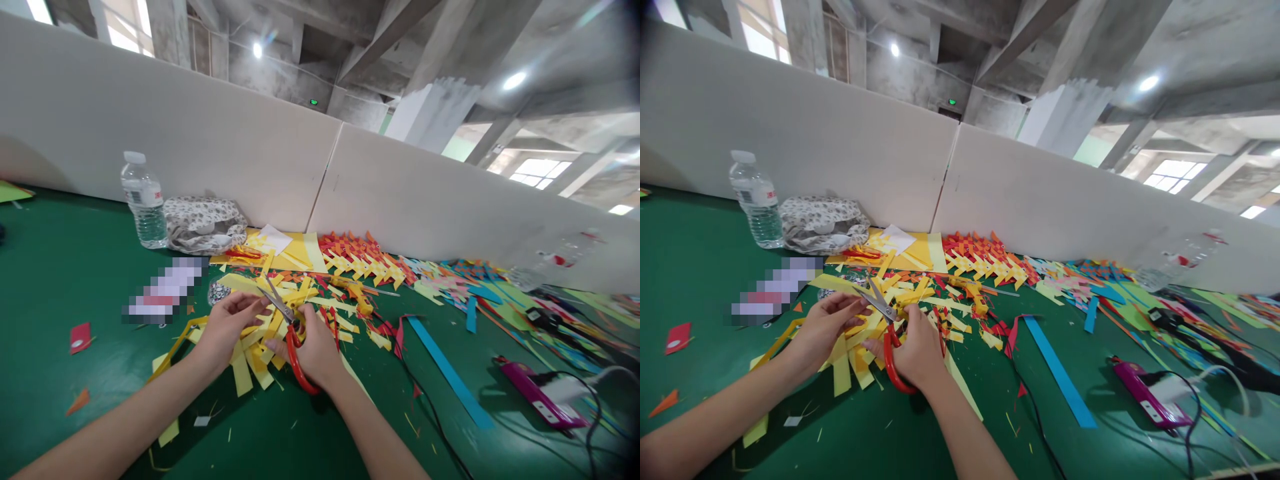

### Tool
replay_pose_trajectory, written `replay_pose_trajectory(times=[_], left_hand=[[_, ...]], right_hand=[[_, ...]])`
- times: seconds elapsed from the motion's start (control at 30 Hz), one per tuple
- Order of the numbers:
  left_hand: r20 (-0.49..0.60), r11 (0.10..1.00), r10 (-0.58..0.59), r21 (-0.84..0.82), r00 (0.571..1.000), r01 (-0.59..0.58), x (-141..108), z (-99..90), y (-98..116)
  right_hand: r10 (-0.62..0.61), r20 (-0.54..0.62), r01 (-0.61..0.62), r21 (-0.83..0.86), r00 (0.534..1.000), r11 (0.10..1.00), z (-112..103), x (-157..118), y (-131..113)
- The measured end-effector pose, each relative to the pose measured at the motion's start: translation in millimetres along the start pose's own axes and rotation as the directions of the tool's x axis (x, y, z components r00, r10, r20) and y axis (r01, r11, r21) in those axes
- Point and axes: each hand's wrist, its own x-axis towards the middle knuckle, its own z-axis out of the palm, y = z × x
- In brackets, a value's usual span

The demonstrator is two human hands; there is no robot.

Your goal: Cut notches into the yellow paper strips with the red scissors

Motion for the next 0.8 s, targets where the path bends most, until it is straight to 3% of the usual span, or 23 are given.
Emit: replay_pose_trajectory(times=[0.53,0.8], left_hand=[[0.038,0.999,-0.026,-0.029,0.999,0.027,1.4,-0.7,-1.9],[0.045,0.990,-0.105,-0.093,0.993,0.109,-1.0,1.2,4.8]], right_hand=[[0.005,0.000,-0.005,0.004,1.000,1.000,-0.4,-0.1,-0.5],[-0.031,-0.012,0.032,0.064,0.999,0.997,-2.5,0.8,-1.0]])
